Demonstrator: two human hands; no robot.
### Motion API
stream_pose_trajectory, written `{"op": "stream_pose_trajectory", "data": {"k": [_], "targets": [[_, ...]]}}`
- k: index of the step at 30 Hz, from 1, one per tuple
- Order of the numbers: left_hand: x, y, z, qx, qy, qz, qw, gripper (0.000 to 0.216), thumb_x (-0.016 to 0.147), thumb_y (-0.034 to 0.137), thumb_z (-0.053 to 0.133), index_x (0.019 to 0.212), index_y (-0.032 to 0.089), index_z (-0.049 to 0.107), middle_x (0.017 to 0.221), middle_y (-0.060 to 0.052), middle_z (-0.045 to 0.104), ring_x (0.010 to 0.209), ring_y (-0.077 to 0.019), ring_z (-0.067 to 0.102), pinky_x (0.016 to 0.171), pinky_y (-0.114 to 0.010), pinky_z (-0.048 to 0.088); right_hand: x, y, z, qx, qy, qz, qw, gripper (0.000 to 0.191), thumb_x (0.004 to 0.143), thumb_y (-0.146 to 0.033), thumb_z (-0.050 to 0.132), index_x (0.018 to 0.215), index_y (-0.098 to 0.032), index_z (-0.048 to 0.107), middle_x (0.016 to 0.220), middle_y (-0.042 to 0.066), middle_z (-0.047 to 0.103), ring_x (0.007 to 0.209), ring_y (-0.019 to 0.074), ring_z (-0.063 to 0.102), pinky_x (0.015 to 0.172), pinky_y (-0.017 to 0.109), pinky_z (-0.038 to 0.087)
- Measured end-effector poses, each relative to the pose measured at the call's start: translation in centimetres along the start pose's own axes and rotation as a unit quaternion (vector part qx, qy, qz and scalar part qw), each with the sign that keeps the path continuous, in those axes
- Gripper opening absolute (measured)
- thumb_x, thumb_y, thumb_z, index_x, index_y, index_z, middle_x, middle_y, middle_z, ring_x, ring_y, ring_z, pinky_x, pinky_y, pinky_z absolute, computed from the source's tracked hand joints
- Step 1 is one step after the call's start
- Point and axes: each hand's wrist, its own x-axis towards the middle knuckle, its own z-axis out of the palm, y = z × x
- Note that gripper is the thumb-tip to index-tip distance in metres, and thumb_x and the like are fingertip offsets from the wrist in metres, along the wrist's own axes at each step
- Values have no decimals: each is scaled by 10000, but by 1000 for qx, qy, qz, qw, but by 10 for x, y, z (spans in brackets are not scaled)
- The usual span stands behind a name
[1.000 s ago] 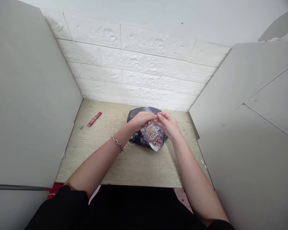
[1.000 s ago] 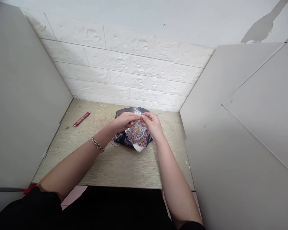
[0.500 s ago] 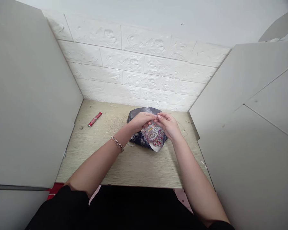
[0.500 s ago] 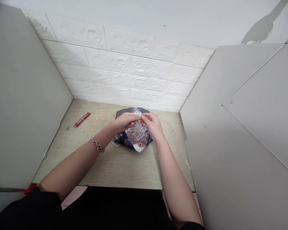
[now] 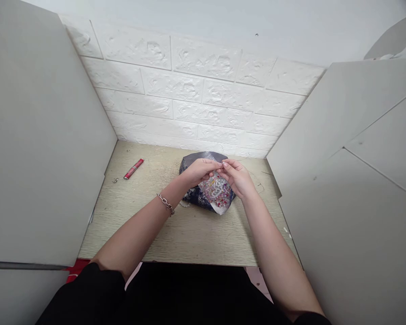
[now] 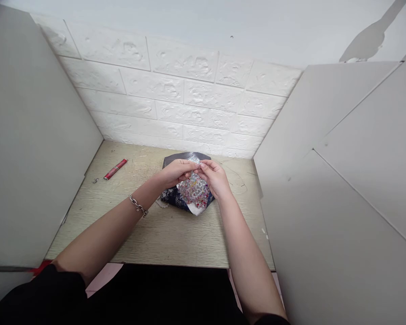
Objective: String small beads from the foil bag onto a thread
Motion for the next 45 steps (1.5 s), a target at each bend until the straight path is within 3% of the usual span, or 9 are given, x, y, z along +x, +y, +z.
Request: {"op": "stream_pose_trajectory", "data": {"k": [21,30,38,45], "targets": [[-1,0,0,0,10,-6,1000,199,699,303,589,616,122,588,427,53,389,366,-4,270,363,-178,112,0,1,0,-57,14,-8,998,239,565,-297,694,744,-185,581,648,-30,627,629,79,595,676,225,478],[1,-1,-2,-62,-10,-2,998,169,710,240,578,637,91,605,522,12,494,377,11,293,344,-154,110,1,1,0,-168,14,-76,983,169,615,-291,645,754,-200,614,662,-18,630,652,110,582,689,268,463],[1,-2,-3,-45,-16,-1,999,177,706,268,591,627,109,600,503,35,456,369,14,262,330,-146,114,-1,-2,-4,-345,45,-190,918,152,696,-311,556,742,-203,653,763,24,636,738,158,565,695,290,429],[-2,1,1,-22,-5,-33,999,163,710,259,589,621,123,597,499,34,462,351,15,277,317,-156,80,-5,-8,-1,-470,29,-295,831,143,756,-249,468,699,-207,592,735,23,575,724,155,522,683,290,403]]}}
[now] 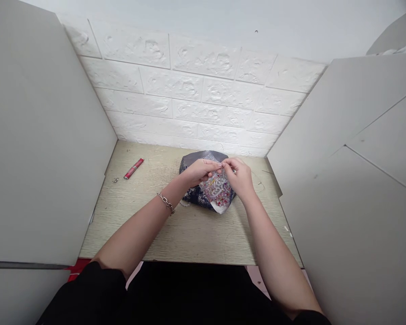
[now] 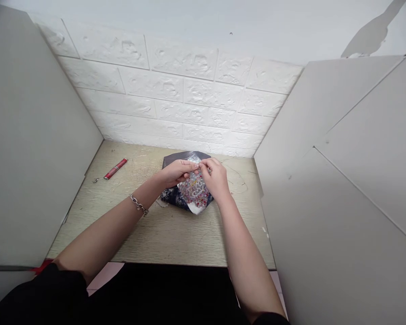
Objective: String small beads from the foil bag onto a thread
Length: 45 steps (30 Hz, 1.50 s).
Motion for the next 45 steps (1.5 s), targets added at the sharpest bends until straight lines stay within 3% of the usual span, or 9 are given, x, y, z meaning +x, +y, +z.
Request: {"op": "stream_pose_trajectory", "data": {"k": [7,12,16,19,22,25,30,35,45], "targets": [[0,3,0,-10,3,-2,1000,282,720,423,553,809,165,625,881,-53,616,413,-4,459,299,-155,107,1,-5,0,15,59,11,998,142,785,-259,427,726,-203,543,748,22,549,742,150,507,648,266,389],[1,2,-1,-18,12,-16,1000,421,756,537,435,886,186,627,1051,-80,603,491,-62,557,320,-169,183,10,-8,-2,88,71,86,990,152,778,-336,453,739,-210,527,719,-8,563,580,111,469,575,256,361],[1,2,-1,-33,-5,-11,999,489,786,549,364,878,154,637,1019,-93,622,625,-96,597,434,-186,337,24,-21,-3,220,46,137,965,167,777,-376,457,731,-216,437,749,-27,591,420,48,417,447,215,340],[-2,5,0,-45,-39,4,998,524,809,532,324,824,123,650,905,-93,651,666,-97,593,554,-210,393,38,-34,-7,289,26,159,944,201,778,-407,457,744,-221,387,723,-34,607,404,36,458,435,191,372],[-5,8,-2,-50,-78,24,995,428,786,483,424,772,115,641,813,-76,657,666,-101,590,614,-226,402,50,-45,-12,319,25,166,933,210,794,-431,428,793,-227,379,747,-34,618,445,39,524,458,178,410],[-7,9,-4,-53,-116,37,991,326,737,427,527,740,115,621,750,-62,650,640,-107,587,613,-238,408,61,-52,-19,325,53,155,931,227,800,-457,409,830,-234,381,755,-42,613,480,46,558,464,172,427],[-7,10,-8,-33,-151,45,987,280,740,370,522,695,107,607,701,-58,639,595,-107,579,584,-249,407,72,-54,-31,327,99,134,930,202,813,-426,408,791,-231,363,691,-52,599,534,70,588,487,189,448],[-6,11,-8,18,-137,28,990,227,753,274,481,678,111,620,721,-61,643,624,-96,568,616,-255,403,78,-56,-40,285,140,95,943,171,834,-361,390,740,-221,362,630,-58,580,589,73,591,563,207,455],[-4,8,-2,26,-67,-23,997,311,739,406,507,852,146,634,915,-76,639,744,-113,575,627,-239,386,92,-48,-40,121,159,-73,977,160,847,-295,381,720,-209,425,676,-53,526,749,90,561,755,308,435]]}}
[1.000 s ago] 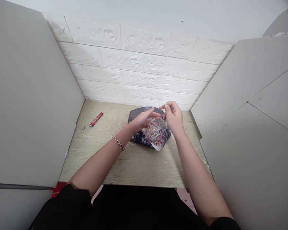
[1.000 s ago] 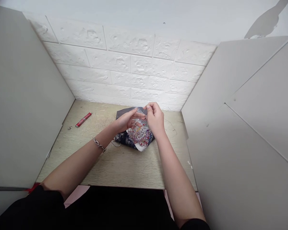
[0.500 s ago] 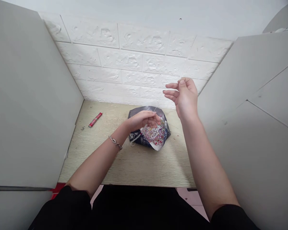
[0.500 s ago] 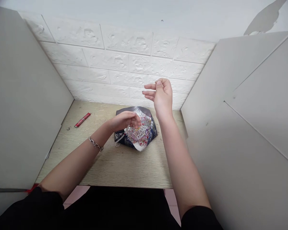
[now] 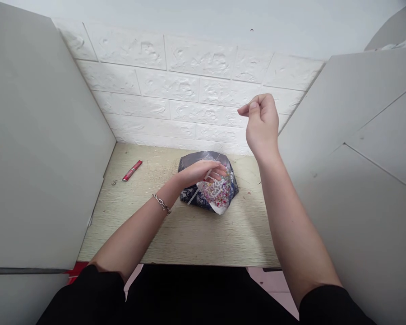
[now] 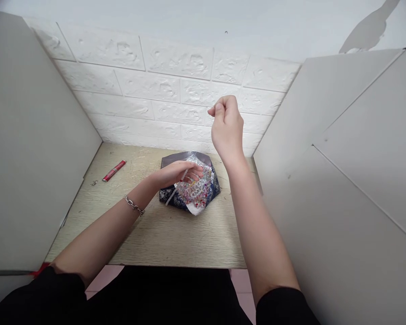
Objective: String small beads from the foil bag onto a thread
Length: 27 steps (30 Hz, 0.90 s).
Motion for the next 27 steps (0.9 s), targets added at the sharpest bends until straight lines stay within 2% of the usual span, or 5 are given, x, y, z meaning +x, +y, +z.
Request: {"op": "stream_pose_trajectory", "data": {"k": [8,12,16,21,27], "targets": [[-12,18,-13,6,-64,-8,998,491,743,567,419,888,148,629,859,-73,642,710,-126,575,657,-268,406,-9,-19,-1,-15,-40,-37,998,150,863,-289,360,752,-219,432,705,-42,544,771,103,559,790,333,424],[-18,29,-16,35,-1,21,999,608,746,635,296,908,151,626,938,-85,635,782,-146,565,657,-266,405,-18,-47,-4,1,-77,-68,995,140,868,-302,358,775,-229,433,739,-36,541,799,102,558,798,322,426],[-29,41,-14,145,58,44,987,392,741,430,430,985,173,596,1032,-72,593,782,-131,536,593,-236,382,-19,-68,-10,20,-70,-100,992,120,870,-254,362,778,-223,433,749,-20,526,803,106,553,798,312,435],[-63,50,-13,361,76,2,929,374,641,164,401,972,210,568,1003,-24,577,793,-122,511,614,-224,374,-20,-79,-19,1,-73,-106,992,133,882,-268,328,819,-239,442,815,-17,505,894,131,552,843,349,421],[-88,16,-12,529,96,-124,834,230,644,257,452,816,190,590,870,-33,620,786,-176,531,675,-281,378,-23,-85,-19,21,-75,-94,993,143,883,-279,310,824,-248,437,839,-19,483,939,135,541,867,357,409]]}}
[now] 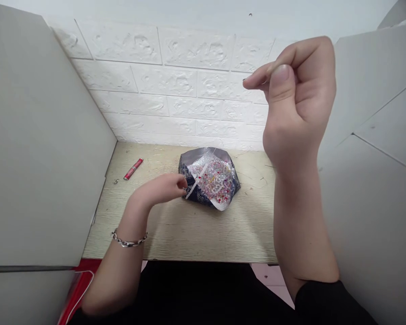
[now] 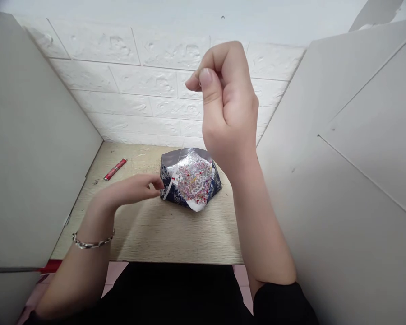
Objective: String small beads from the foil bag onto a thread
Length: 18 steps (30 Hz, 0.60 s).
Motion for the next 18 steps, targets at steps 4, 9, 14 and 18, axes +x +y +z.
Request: {"op": "stream_pose_trajectory", "data": {"k": [4,9,14,18], "targets": [[10,-12,33,27,27,6,999,154,630,250,480,715,189,592,769,-40,628,718,-184,542,617,-275,362,3,-5,8,18,14,-10,1000,133,866,-217,345,756,-223,420,790,-3,489,850,117,546,839,311,427],[18,-22,49,48,72,-8,996,98,609,242,510,631,197,595,710,-45,614,686,-194,541,578,-276,344,4,-12,13,22,12,-10,1000,172,857,-188,338,713,-248,407,804,-8,502,844,119,552,829,298,435],[13,-22,51,42,89,7,995,108,633,236,489,640,195,589,731,-49,604,702,-193,538,609,-285,367,5,-15,9,5,15,8,1000,175,865,-191,311,726,-260,393,823,-3,525,837,107,553,833,276,444],[8,-17,54,36,125,37,991,118,655,202,457,661,188,574,779,-57,583,745,-189,530,675,-294,385,5,-14,7,-11,29,27,999,144,876,-253,303,771,-271,401,855,-7,525,874,120,564,805,288,457]]}}
